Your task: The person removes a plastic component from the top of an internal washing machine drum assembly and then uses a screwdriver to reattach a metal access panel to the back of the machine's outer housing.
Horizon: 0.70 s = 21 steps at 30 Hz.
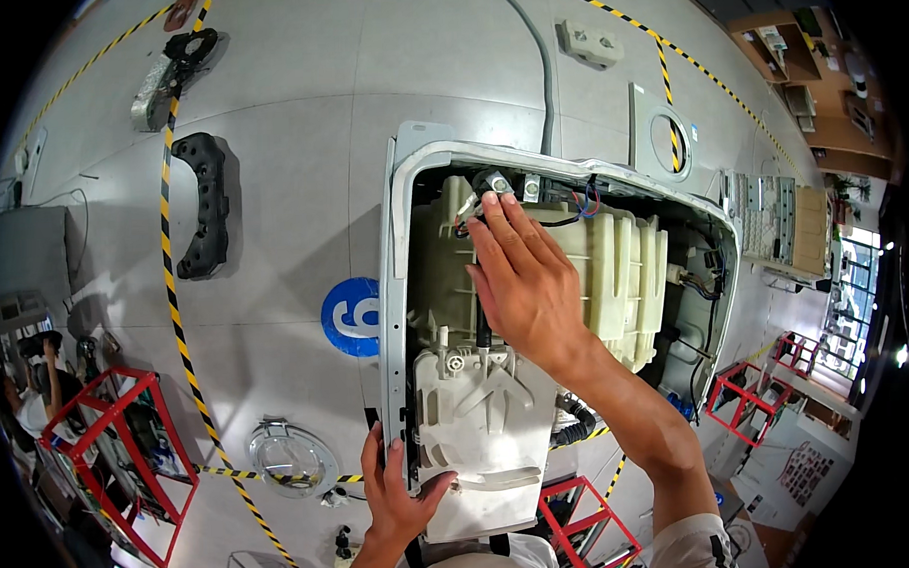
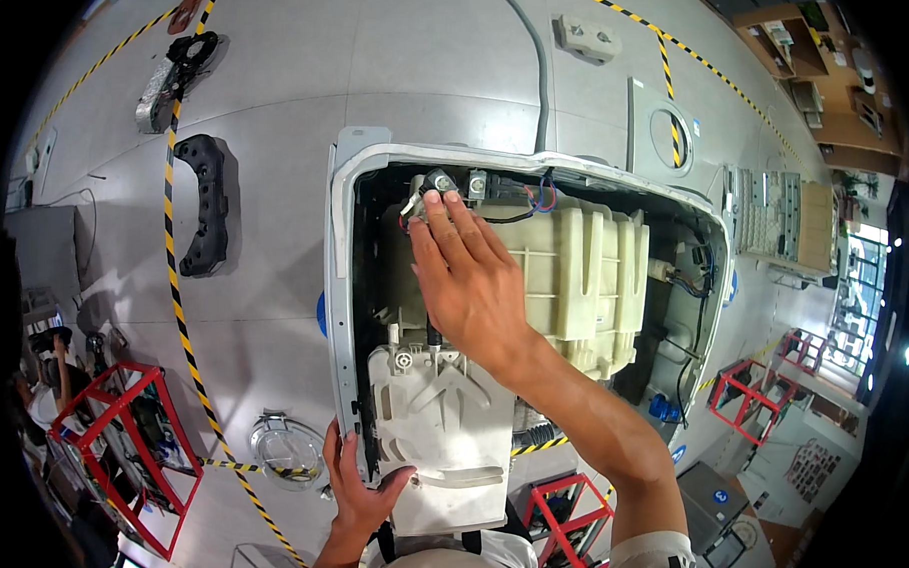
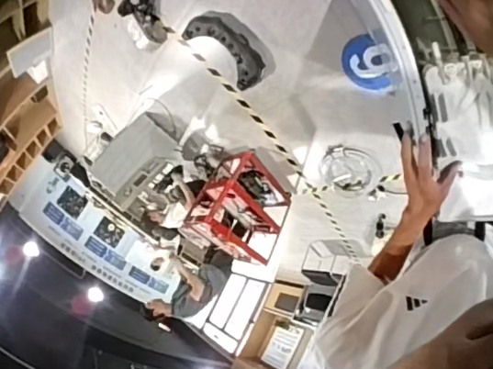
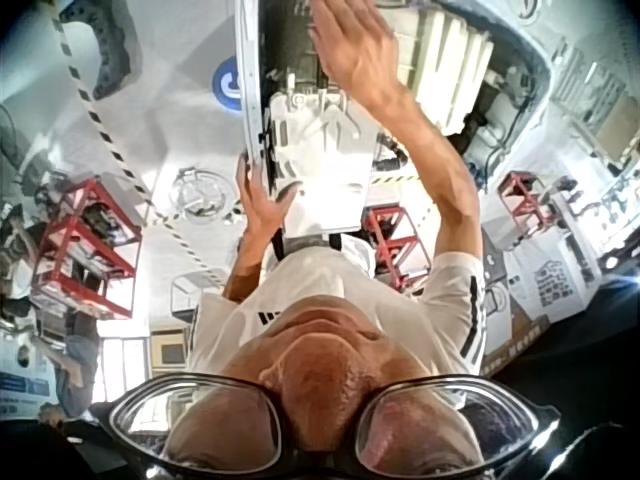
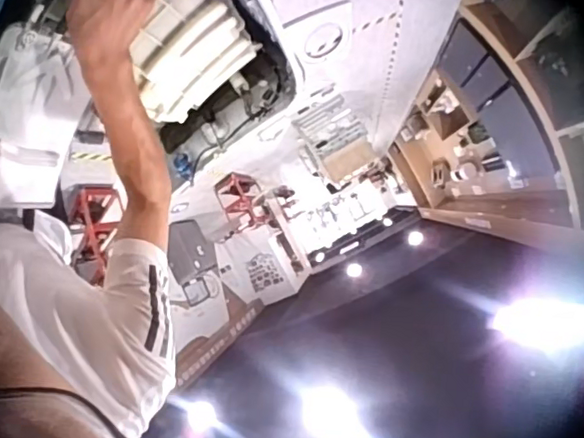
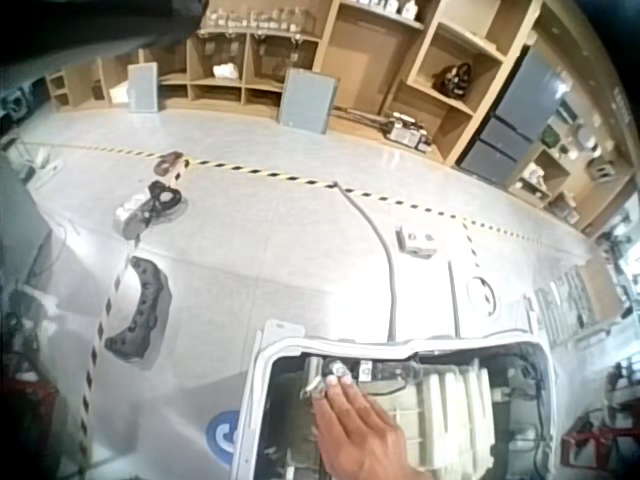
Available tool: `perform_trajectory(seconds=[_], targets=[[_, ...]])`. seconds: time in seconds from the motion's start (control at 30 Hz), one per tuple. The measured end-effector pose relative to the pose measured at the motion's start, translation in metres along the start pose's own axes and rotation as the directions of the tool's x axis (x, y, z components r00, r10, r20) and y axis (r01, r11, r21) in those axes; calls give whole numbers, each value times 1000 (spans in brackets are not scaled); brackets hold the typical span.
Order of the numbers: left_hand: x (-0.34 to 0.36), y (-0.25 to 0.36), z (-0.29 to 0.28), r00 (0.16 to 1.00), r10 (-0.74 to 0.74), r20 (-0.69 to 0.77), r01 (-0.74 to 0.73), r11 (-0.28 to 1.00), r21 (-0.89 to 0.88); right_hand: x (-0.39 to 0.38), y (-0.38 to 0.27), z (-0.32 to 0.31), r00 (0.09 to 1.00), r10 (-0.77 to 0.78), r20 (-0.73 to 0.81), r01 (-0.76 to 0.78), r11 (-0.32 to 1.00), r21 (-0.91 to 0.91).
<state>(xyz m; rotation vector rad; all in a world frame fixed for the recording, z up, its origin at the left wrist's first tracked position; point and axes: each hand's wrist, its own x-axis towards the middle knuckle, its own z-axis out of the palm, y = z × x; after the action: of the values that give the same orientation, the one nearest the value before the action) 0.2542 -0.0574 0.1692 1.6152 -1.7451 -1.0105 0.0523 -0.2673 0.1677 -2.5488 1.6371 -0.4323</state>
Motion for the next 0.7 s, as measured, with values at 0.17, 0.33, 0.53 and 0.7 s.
perform_trajectory(seconds=[0.17,0.33,0.53,0.7], targets=[[0,0,0,1000,2,1,-2,1000,15,0,1,-1,1000,-4,-12,4,1000,22],[-3,-1,1,1000,-12,29,12,1000,1,-2,4,-2,1000,10,-28,-9,999,42],[-4,-4,1,999,10,40,-9,1000,-23,-4,12,0,996,46,-80,-37,993,114],[1,0,-1,998,6,70,-7,1000,5,5,11,-1,988,75,-139,-59,991,118]])
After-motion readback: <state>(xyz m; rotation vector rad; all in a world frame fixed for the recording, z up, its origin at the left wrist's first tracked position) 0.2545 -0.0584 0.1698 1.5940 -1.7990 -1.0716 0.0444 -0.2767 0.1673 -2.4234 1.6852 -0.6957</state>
